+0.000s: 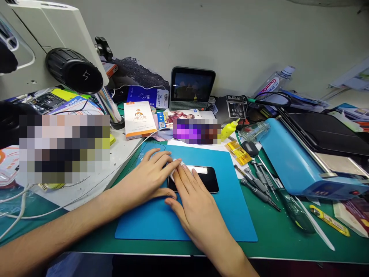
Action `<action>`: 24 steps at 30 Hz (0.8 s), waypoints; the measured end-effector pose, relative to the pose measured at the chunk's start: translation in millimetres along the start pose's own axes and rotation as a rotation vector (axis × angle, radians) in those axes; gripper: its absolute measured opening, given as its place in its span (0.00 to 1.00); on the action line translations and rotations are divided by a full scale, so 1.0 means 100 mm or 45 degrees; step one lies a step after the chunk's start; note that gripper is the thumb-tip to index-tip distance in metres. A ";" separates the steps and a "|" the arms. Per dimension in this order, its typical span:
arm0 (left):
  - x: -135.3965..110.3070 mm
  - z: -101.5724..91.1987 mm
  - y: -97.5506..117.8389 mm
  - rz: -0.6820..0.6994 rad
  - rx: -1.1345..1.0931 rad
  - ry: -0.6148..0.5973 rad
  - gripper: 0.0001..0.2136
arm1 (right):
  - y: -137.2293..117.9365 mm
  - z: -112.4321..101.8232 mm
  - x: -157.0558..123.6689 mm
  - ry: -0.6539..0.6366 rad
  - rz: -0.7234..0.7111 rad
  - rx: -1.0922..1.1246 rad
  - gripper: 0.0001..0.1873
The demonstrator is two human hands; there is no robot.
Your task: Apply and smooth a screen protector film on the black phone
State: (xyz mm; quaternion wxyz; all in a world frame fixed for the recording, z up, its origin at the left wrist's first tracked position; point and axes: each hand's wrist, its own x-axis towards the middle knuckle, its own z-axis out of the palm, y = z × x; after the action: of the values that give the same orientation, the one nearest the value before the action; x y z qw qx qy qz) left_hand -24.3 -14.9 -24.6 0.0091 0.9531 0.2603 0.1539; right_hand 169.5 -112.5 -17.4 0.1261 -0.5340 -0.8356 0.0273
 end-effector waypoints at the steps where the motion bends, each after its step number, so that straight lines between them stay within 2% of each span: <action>1: 0.00 0.00 0.00 -0.001 0.011 -0.002 0.43 | 0.00 0.01 0.05 -0.011 0.014 0.013 0.38; 3: 0.00 -0.01 -0.01 -0.012 0.024 -0.013 0.43 | -0.01 0.01 0.06 -0.026 0.018 0.013 0.39; 9: 0.01 -0.03 0.01 0.032 -0.041 -0.088 0.44 | -0.03 -0.07 -0.22 -0.039 -0.113 -0.012 0.35; 12: 0.02 -0.10 0.03 0.063 -0.112 -0.122 0.49 | -0.05 -0.05 -0.11 -0.008 -0.041 0.071 0.35; 16: 0.03 -0.28 0.04 0.116 -0.205 -0.133 0.42 | -0.07 -0.01 0.12 -0.022 0.038 0.154 0.38; 18: 0.03 -0.34 0.04 0.100 -0.314 -0.076 0.39 | -0.07 -0.01 0.09 -0.026 0.029 0.145 0.38; 21: 0.02 -0.35 0.05 0.048 -0.450 0.103 0.34 | -0.07 -0.03 -0.12 -0.005 -0.024 0.093 0.37; 24: 0.01 -0.31 0.07 0.003 -0.395 0.315 0.26 | -0.07 -0.03 -0.28 0.023 -0.110 0.056 0.38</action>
State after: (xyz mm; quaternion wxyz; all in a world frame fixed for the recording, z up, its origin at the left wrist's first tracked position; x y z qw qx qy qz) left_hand -29.2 -22.0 6.5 0.1236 0.9145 0.2315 0.3081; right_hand 175.5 -140.7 -18.4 0.1464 -0.4946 -0.8559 0.0354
